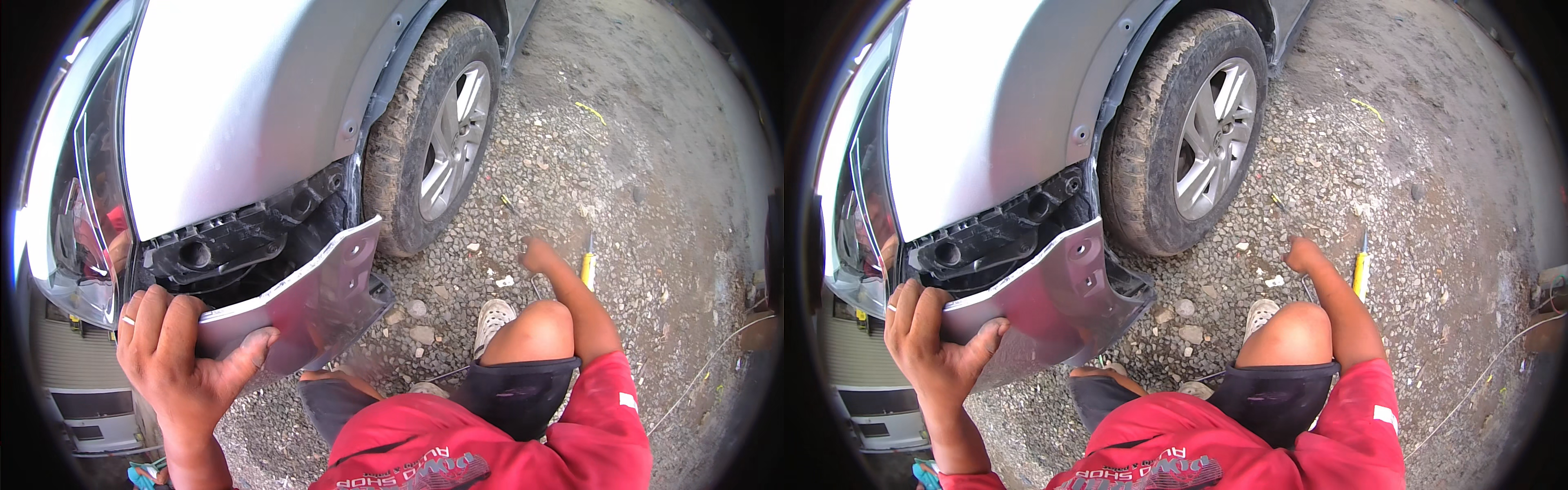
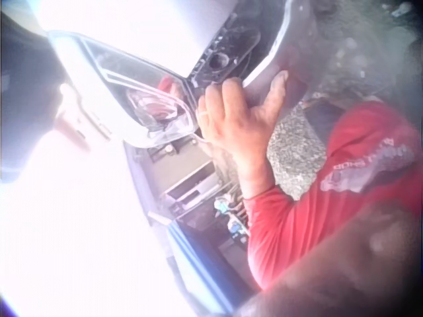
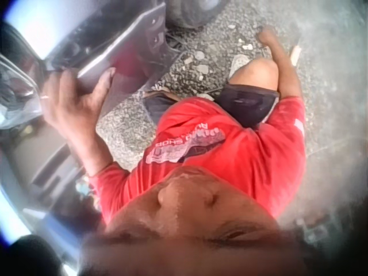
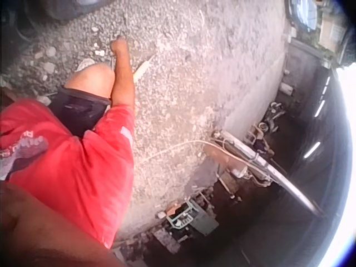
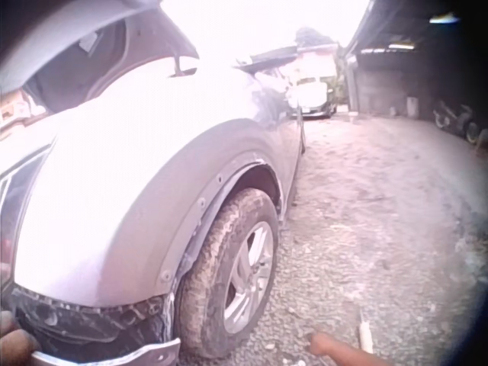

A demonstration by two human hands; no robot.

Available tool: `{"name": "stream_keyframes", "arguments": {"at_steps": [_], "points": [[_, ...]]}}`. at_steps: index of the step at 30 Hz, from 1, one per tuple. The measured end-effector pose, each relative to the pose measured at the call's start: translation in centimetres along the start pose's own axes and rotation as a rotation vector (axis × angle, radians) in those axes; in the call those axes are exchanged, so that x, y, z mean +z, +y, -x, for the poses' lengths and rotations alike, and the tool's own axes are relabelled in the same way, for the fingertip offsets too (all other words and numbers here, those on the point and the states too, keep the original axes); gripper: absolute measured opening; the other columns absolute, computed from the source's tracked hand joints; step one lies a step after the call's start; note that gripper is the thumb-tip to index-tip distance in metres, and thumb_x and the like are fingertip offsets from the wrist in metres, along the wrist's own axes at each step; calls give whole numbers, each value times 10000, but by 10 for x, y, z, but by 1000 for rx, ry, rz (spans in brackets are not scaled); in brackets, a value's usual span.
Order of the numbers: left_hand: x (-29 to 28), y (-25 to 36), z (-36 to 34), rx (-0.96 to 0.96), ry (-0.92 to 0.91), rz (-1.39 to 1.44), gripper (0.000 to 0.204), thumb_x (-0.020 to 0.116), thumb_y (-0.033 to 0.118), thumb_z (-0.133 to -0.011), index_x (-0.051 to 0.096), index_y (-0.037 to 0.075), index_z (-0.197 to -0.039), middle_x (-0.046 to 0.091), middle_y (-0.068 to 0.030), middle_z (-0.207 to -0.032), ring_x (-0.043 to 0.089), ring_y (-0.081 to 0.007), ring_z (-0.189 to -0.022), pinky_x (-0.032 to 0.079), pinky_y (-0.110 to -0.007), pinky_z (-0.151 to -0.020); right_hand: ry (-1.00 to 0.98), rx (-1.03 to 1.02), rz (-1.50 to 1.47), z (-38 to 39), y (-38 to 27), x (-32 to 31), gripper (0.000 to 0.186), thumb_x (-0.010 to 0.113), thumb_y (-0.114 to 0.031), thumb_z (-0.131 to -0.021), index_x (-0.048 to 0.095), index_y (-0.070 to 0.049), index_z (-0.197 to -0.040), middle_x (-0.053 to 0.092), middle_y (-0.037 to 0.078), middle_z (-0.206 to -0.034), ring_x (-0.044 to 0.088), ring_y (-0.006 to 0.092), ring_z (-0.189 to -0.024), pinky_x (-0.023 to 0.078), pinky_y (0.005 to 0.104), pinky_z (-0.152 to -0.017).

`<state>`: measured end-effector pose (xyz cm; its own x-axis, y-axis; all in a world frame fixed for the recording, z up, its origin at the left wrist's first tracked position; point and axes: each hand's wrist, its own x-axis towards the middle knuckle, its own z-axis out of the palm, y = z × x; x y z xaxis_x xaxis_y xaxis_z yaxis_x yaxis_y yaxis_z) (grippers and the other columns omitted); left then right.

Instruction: The person removes a plastic trim piece from the front bumper of a silver car using a screwdriver. They then walk to a nearby table, pick up a hammer, and return to the car to reattach the trim piece, tapping it into place with their hands.

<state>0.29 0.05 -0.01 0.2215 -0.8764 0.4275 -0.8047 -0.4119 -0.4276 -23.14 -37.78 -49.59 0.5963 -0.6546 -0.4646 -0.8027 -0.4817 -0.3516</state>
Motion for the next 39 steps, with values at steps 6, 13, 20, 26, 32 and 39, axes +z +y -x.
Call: {"name": "stream_keyframes", "arguments": {"at_steps": [6, 13, 20, 26, 32, 39], "points": [[-3, -1, 10, -19, -41, 44, 716, 884, 651, -677, 583, 16, -815, 438, -103, -796, 490, -305, -753, 388, -425, -676, -541, -588, -1044, 61, -171, -152, 426, 608, -291, -1087, 647, 1, -1395, 723, 174, -1295, 711, 268, -1160, 566, 413, -988], [-4, -3, 9, 1, -27, 67, 650, 904, 572, -676, 600, 18, -829, 455, -107, -797, 502, -309, -752, 388, -421, -671, -975, -716, -1830, 129, -318, -169, 564, 558, -273, -1106, 441, 103, -1510, 596, 262, -1447, 586, 373, -1371, 483, 493, -1150], [-4, -1, 8, 3, 9, 48, 627, 917, 556, -664, 624, 28, -829, 490, -110, -805, 531, -320, -762, 416, -421, -675, -914, -632, -2336, 144, -349, -143, 575, 614, -376, -1063, 522, 63, -1423, 583, 220, -1456, 588, 351, -1337, 494, 506, -1128], [-6, -1, 2, 12, 21, 29, 583, 914, 565, -669, 596, 79, -724, 427, -64, -723, 481, -269, -666, 377, -403, -606, -888, -568, -2330, 135, -357, -132, 563, 634, -397, -1055, 555, 21, -1424, 653, 164, -1360, 611, 311, -1287, 527, 501, -1078], [-5, -3, -3, 30, 32, 21, 573, 908, 554, -673, 569, 93, -707, 411, -49, -696, 470, -249, -625, 375, -391, -593, -986, -555, -2293, 129, -358, -132, 545, 651, -401, -1054, 578, 4, -1412, 666, 156, -1331, 630, 294, -1252, 556, 448, -1031], [1, -2, -6, 40, 35, 2, 578, 906, 552, -674, 556, 93, -700, 411, -50, -696, 462, -251, -612, 363, -394, -579, -980, -515, -2263, 115, -356, -127, 416, 738, -328, -1015, 638, -29, -1287, 700, 137, -1189, 707, 272, -1031, 602, 435, -932]]}}
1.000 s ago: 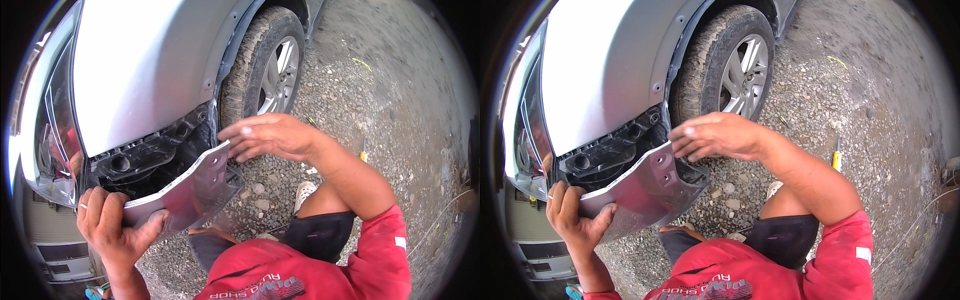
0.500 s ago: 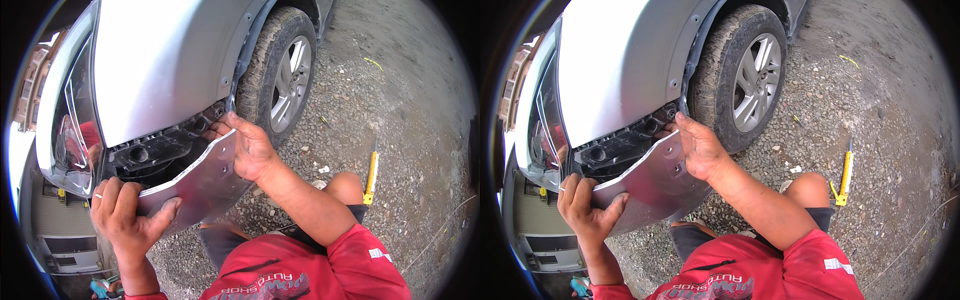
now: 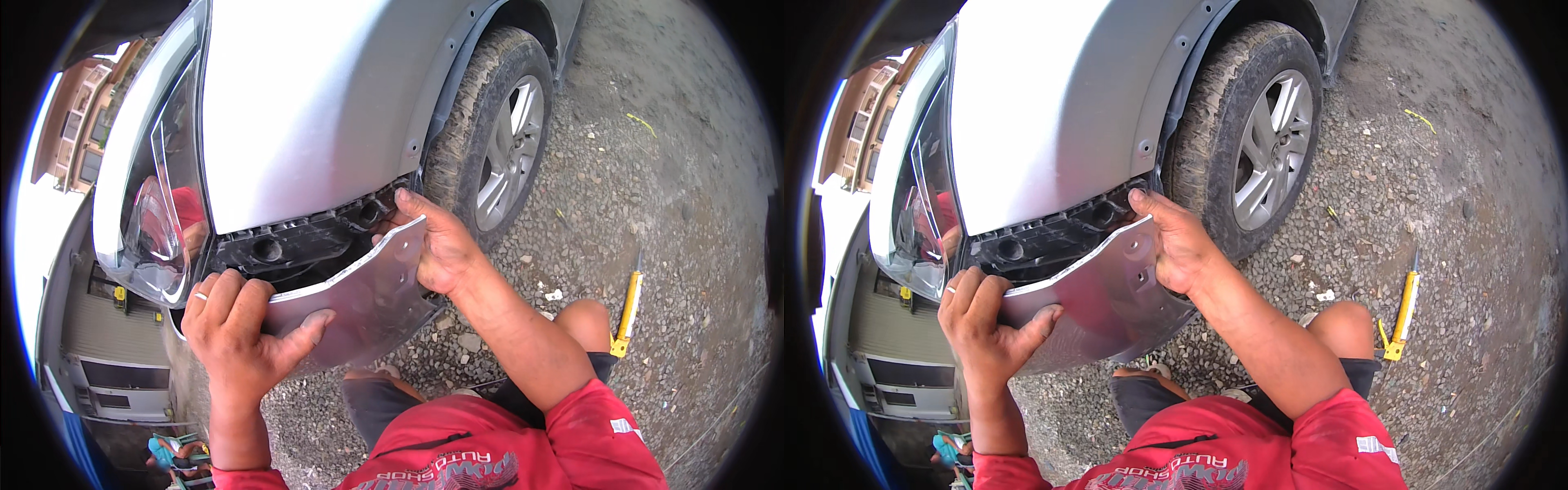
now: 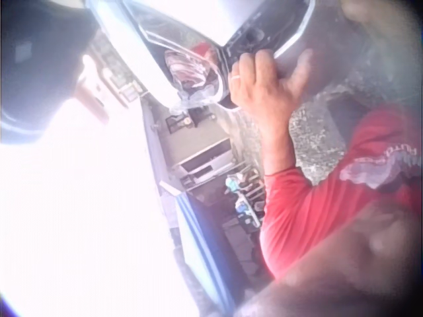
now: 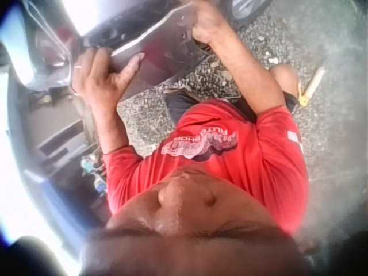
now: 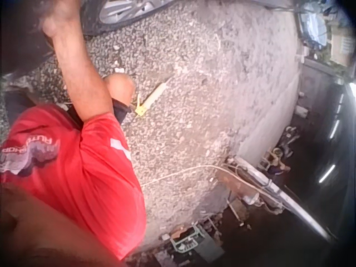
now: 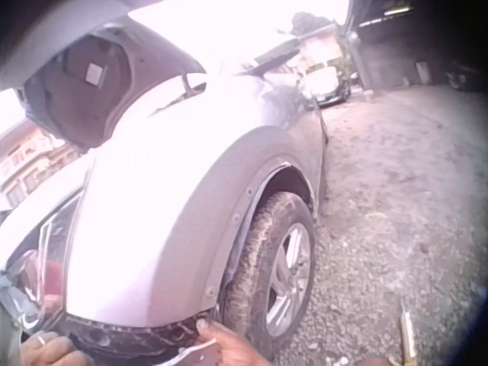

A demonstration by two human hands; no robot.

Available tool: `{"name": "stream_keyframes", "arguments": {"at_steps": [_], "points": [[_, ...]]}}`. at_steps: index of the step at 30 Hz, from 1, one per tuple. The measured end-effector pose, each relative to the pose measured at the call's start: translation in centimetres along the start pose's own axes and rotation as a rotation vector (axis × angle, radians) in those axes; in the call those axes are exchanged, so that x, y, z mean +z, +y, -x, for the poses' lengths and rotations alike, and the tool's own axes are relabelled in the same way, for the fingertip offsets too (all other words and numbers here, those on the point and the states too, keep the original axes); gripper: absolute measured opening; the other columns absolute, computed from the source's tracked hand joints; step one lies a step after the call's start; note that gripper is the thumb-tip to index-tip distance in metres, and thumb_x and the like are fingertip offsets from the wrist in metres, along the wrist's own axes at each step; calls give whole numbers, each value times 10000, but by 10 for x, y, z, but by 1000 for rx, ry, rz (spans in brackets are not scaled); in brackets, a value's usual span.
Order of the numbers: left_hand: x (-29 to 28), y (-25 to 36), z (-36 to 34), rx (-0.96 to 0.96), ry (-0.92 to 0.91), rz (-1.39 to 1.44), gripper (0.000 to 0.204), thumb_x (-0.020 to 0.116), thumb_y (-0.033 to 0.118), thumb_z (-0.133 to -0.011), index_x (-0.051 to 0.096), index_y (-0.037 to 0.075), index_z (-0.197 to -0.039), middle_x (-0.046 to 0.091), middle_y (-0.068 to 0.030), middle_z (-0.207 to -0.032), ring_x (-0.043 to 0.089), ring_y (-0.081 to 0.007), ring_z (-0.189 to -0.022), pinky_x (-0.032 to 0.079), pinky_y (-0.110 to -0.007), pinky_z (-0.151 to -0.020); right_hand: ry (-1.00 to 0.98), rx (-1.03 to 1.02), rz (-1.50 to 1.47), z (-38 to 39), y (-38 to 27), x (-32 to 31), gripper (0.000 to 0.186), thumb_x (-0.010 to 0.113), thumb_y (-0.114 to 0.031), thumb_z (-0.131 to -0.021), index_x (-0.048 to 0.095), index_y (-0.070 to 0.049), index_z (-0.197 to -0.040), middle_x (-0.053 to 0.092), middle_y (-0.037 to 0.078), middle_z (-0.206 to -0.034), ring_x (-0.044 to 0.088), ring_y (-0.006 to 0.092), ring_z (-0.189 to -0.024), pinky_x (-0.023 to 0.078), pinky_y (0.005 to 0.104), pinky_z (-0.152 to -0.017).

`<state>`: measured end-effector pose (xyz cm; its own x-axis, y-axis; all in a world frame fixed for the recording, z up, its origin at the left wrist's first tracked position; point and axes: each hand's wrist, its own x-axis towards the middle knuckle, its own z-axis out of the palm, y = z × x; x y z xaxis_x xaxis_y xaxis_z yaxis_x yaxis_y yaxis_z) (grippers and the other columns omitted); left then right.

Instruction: The person removes a plastic trim piece from the front bumper of a silver car using a screwdriver. They then walk to a nearby table, pick up a hammer, and return to the car to reattach the trim piece, tapping it into place with their hands.

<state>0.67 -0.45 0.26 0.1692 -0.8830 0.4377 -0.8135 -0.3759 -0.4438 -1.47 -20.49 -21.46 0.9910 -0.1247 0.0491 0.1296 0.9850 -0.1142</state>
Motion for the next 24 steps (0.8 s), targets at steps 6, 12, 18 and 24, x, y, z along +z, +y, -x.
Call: {"name": "stream_keyframes", "arguments": {"at_steps": [6, 12, 18, 24], "points": [[2, 0, -2, -11, -19, -17, 592, 901, 565, -677, 551, 88, -700, 418, -56, -710, 465, -256, -630, 368, -391, -587, -21, -3, -15, -1, -2, 1, 311, 747, -292, -1015, 669, -62, -1210, 710, 95, -1032, 728, 269, -909, 622, 456, -916], [8, -1, -3, -12, -20, -1, 615, 903, 579, -672, 539, 83, -700, 409, -65, -714, 453, -257, -638, 365, -391, -591, -79, 14, -74, -4, -1, -2, 201, 691, -292, -1054, 664, -98, -1100, 724, 64, -1022, 748, 247, -895, 593, 503, -991], [8, 2, -4, -12, -2, -12, 634, 914, 580, -654, 524, 82, -695, 400, -66, -710, 444, -260, -637, 354, -390, -583, -217, -25, -86, -5, -3, -9, 200, 690, -284, -1054, 660, -106, -1140, 738, 44, -1044, 751, 231, -992, 615, 482, -955], [1, 0, 6, -22, -31, 36, 647, 926, 572, -651, 508, 80, -673, 398, -69, -702, 450, -267, -624, 354, -393, -568, -56, -88, 23, 26, -8, 30, 244, 760, -254, -1015, 652, -95, -1165, 708, 14, -1022, 726, 142, -983, 633, 341, -869]]}}
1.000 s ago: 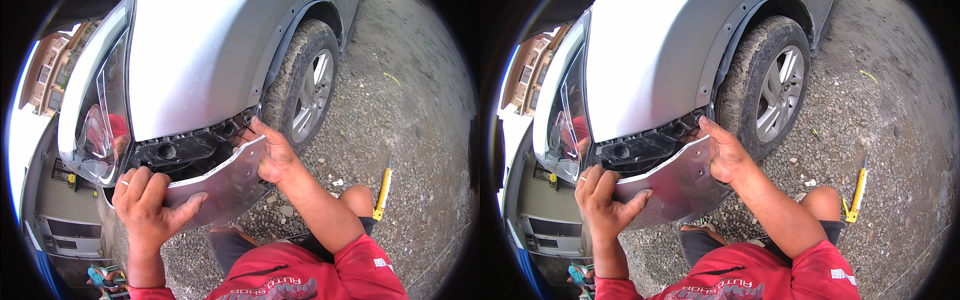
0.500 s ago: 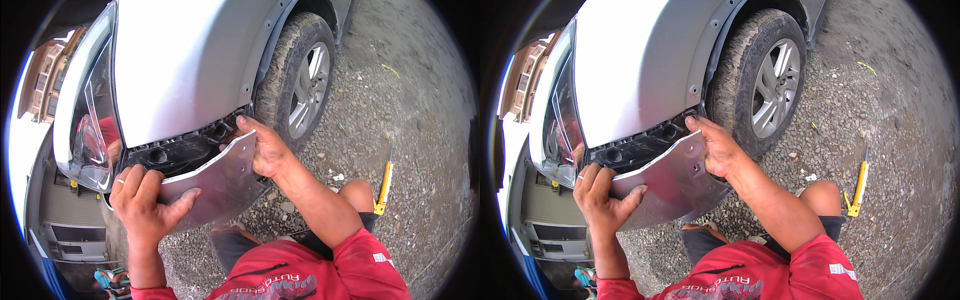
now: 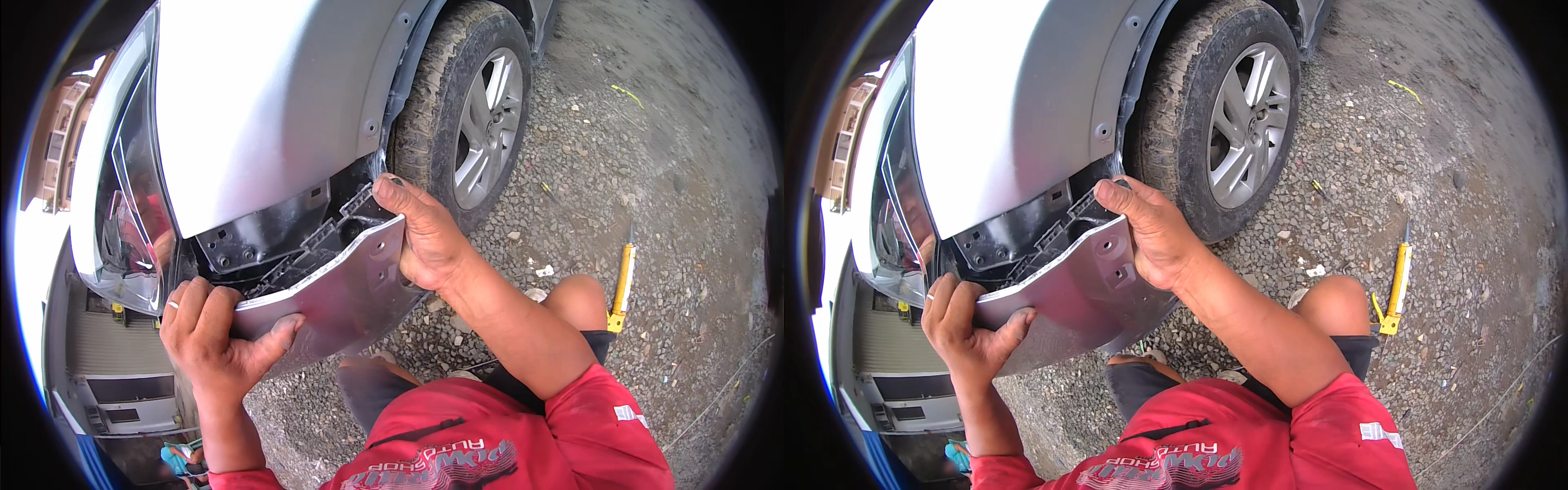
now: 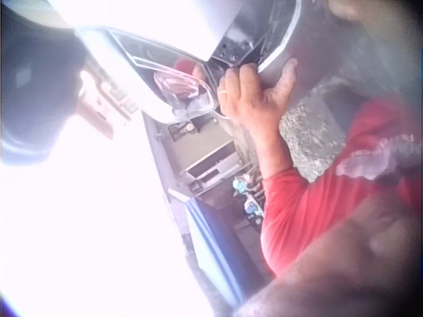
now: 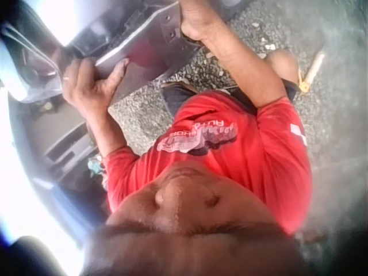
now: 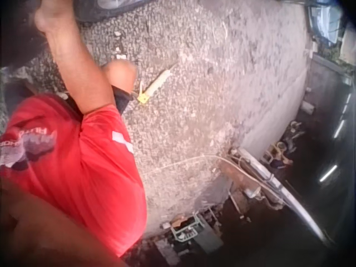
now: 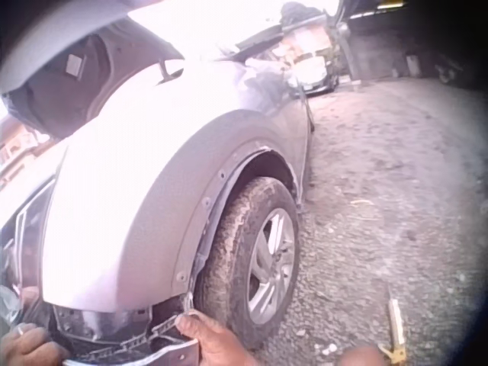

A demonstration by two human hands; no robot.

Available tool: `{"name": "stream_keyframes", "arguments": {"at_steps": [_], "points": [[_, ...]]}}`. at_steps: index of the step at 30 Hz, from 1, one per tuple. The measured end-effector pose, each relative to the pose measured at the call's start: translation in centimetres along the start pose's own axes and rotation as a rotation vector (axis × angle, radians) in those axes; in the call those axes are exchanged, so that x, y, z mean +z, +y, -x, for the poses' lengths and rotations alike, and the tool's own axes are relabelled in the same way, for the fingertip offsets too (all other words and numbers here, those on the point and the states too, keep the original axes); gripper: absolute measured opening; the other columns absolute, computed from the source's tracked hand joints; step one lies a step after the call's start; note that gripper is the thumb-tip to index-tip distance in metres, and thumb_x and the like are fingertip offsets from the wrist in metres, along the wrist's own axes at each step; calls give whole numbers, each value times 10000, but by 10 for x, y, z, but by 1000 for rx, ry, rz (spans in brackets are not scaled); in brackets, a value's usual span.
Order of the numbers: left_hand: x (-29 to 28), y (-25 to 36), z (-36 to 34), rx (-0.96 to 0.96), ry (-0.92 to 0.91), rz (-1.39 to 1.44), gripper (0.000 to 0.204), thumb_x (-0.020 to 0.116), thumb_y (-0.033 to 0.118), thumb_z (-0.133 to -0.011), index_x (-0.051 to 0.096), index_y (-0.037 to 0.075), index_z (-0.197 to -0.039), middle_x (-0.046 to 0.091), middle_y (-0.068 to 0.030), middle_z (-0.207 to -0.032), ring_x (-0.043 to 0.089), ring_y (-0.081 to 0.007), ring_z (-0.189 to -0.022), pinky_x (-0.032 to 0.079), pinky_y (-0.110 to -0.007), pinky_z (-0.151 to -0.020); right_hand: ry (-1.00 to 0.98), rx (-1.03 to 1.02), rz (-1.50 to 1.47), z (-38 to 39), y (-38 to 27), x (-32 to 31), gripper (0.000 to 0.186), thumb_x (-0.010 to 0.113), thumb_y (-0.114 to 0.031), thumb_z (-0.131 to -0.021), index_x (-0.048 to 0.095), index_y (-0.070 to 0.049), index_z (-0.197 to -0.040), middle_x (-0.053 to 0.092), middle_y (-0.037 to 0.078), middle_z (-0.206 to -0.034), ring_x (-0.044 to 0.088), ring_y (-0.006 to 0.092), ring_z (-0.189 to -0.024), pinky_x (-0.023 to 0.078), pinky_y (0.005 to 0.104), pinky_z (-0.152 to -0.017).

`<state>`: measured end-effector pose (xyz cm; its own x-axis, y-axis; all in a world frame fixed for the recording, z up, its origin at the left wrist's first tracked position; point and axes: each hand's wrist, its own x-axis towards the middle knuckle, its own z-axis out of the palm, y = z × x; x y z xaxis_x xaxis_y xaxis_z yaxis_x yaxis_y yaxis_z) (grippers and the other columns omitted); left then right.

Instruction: The person removes a plastic trim piece from the front bumper of a silver car using a screwdriver. They then walk to a nearby table, pick up a hammer, and return to the car to reattach the trim piece, tapping it into place with their hands.

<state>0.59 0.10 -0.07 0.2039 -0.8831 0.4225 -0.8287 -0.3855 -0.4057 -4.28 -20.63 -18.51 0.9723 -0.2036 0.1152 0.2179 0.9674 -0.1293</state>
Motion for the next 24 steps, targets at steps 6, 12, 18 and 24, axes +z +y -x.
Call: {"name": "stream_keyframes", "arguments": {"at_steps": [6, 12, 18, 24], "points": [[-17, 2, 1, 9, -22, 23, 638, 927, 560, -645, 555, 44, -702, 422, -83, -703, 478, -276, -641, 350, -404, -574, -47, -174, 271, 15, -10, -27, 167, 714, -220, -1040, 677, -101, -1151, 712, 17, -1080, 708, 174, -993, 615, 388, -885], [-9, 1, -4, -6, 15, 43, 585, 935, 501, -610, 562, 59, -696, 437, -80, -704, 489, -288, -644, 376, -423, -592, 64, -475, 383, 29, -73, -29, 182, 701, -275, -1050, 673, -109, -1120, 708, 33, -1057, 707, 184, -983, 593, 407, -855], [4, -1, -12, -49, -26, 42, 541, 914, 486, -645, 636, 55, -819, 492, -80, -777, 522, -291, -737, 412, -429, -676, 4, -832, 453, 70, -154, -11, 294, 649, -368, -1075, 631, -82, -1143, 607, 47, -1019, 574, 174, -934, 521, 373, -822], [18, 2, -10, -54, 61, 120, 620, 885, 403, -708, 712, 64, -1197, 630, -102, -1069, 615, -339, -1078, 447, -528, -1027, -256, -813, 209, 89, -169, -3, 358, 610, -419, -1086, 613, -68, -1154, 516, 46, -960, 492, 177, -922, 471, 345, -763]]}}
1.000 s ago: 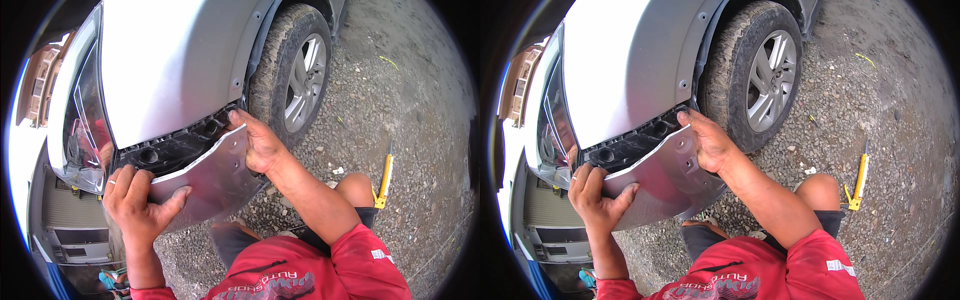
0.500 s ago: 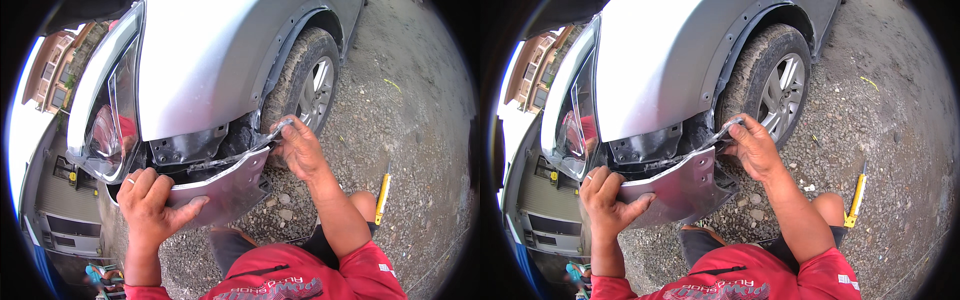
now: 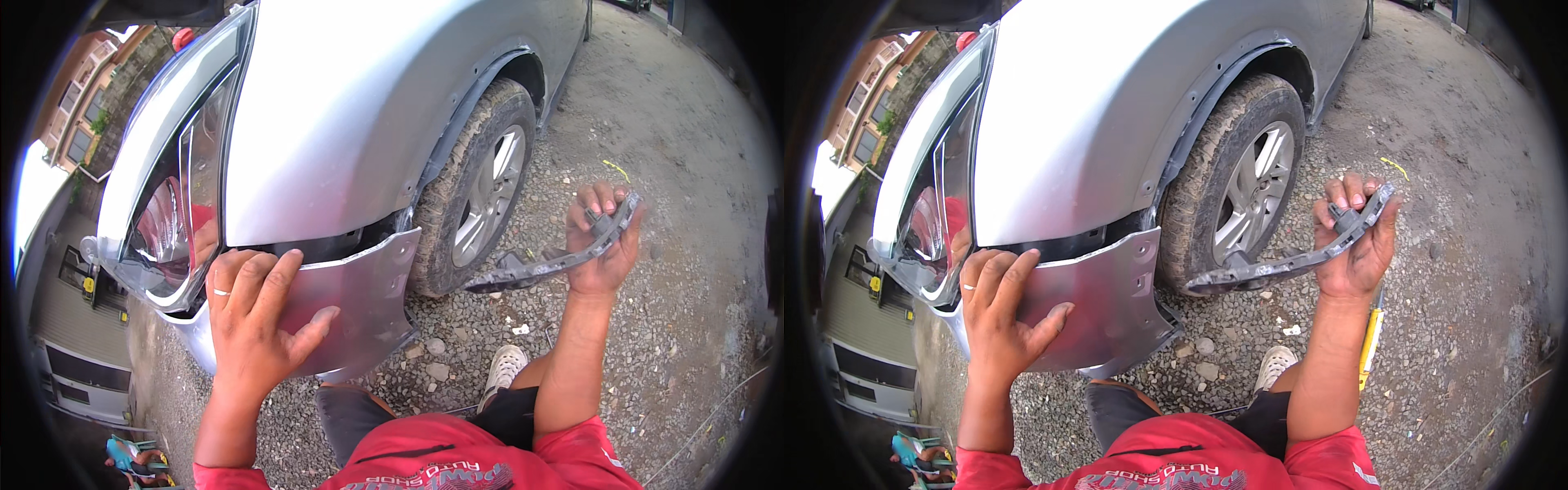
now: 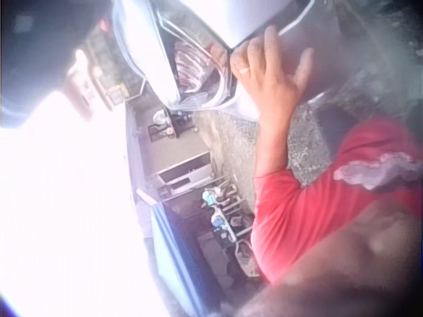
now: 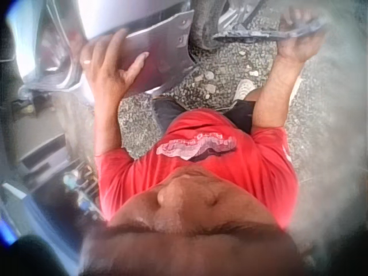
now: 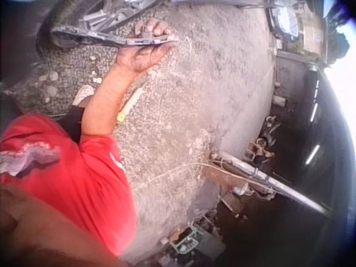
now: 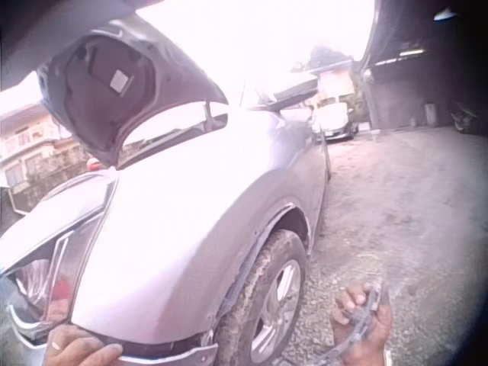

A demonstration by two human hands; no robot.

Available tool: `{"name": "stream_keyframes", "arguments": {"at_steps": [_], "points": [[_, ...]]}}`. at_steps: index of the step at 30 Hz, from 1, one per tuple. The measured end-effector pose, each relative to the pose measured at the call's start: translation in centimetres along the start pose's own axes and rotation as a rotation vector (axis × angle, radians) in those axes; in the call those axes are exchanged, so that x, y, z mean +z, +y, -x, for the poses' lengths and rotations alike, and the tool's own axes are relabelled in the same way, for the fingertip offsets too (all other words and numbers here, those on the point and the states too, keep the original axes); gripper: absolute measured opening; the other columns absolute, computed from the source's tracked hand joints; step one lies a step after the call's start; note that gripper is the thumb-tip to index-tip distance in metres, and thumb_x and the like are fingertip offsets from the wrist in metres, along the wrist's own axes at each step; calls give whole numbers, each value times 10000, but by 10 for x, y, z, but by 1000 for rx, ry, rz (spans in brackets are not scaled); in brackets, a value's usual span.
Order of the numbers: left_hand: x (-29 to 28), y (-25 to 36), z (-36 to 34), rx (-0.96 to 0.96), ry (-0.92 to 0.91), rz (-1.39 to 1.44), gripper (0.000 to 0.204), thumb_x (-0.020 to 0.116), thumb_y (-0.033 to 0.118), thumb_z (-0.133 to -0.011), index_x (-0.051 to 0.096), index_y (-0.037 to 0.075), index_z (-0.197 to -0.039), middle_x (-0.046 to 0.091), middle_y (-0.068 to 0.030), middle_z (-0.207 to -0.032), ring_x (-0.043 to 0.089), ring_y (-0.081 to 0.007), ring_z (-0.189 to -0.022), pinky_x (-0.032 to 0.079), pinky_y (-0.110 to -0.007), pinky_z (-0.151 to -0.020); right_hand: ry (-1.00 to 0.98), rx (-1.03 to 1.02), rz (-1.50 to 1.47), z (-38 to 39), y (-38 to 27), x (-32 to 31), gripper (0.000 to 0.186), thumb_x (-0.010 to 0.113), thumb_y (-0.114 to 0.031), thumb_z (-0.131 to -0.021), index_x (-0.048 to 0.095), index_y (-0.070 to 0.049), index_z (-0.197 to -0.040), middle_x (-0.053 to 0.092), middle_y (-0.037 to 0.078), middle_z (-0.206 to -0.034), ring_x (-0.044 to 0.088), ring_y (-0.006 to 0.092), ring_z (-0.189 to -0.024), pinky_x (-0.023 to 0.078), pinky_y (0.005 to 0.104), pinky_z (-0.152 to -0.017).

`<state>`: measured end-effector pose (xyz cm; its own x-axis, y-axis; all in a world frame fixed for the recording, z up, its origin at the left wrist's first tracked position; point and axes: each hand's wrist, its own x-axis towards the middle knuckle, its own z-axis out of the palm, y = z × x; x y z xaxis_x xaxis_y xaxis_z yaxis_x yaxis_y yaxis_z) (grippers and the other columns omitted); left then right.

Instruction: The person removes a plastic trim piece from the front bumper of a silver car using a screwdriver. They then walk to a nearby table, pick up a hammer, and return to the car to reattach the trim piece, tapping it into place with their hands.

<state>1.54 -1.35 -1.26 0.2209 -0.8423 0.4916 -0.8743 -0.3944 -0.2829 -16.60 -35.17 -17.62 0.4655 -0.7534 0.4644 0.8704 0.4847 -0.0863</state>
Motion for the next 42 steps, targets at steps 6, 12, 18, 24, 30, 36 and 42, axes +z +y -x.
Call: {"name": "stream_keyframes", "arguments": {"at_steps": [6, 12, 18, 24, 30, 36, 42], "points": [[1, 17, 23, 38, 116, 201, 605, 871, 350, -763, 702, 29, -1247, 656, -142, -1153, 632, -355, -1128, 419, -600, -1123, -145, 117, -247, 6, 34, 13, 348, 577, -432, -1099, 595, -84, -1099, 521, 27, -920, 509, 188, -934, 469, 349, -754], [35, 77, 41, -184, -277, 1234, 895, 955, 341, -739, 556, -38, -1445, 722, -224, -1153, 728, -360, -1072, 576, -433, -943, -150, 187, -241, 15, 56, 28, 343, 567, -440, -1101, 582, -98, -1084, 519, 23, -905, 513, 186, -927, 468, 347, -752], [54, 99, 54, -374, -373, 1524, 743, 929, 99, -789, 589, -14, -1440, 748, -159, -1128, 753, -233, -1054, 592, -365, -988, -176, 243, -225, 19, 73, 28, 349, 590, -461, -1084, 562, -117, -1031, 516, 25, -905, 511, 186, -938, 469, 355, -767], [57, 97, 60, -350, -217, 1398, 656, 909, 49, -749, 671, 8, -1360, 763, -135, -1045, 751, -193, -966, 594, -333, -914, -218, 297, -198, 19, 77, 25, 361, 632, -460, -1038, 570, -110, -975, 510, 40, -905, 519, 205, -941, 476, 390, -820], [60, 91, 67, -392, -157, 1338, 625, 847, 2, -720, 697, 14, -1327, 764, -148, -1035, 753, -212, -943, 591, -348, -887, -215, 366, -120, 20, 76, 20, 398, 675, -485, -985, 559, -106, -945, 501, 44, -896, 519, 213, -929, 485, 404, -804], [71, 92, 78, -398, -108, 1423, 747, 839, -20, -741, 592, 65, -1441, 749, -133, -1150, 763, -251, -1026, 606, -354, -921, -177, 407, -97, 23, 73, 24, 364, 718, -434, -963, 543, -119, -909, 492, 29, -877, 511, 202, -912, 496, 386, -780], [70, 92, 77, -553, -245, 1574, 909, 891, 34, -728, 466, 63, -1532, 745, -175, -1223, 758, -266, -1113, 588, -375, -994, -144, 420, -75, 24, 71, 26, 338, 734, -381, -946, 530, -117, -892, 489, 25, -871, 500, 199, -899, 504, 378, -764]]}}
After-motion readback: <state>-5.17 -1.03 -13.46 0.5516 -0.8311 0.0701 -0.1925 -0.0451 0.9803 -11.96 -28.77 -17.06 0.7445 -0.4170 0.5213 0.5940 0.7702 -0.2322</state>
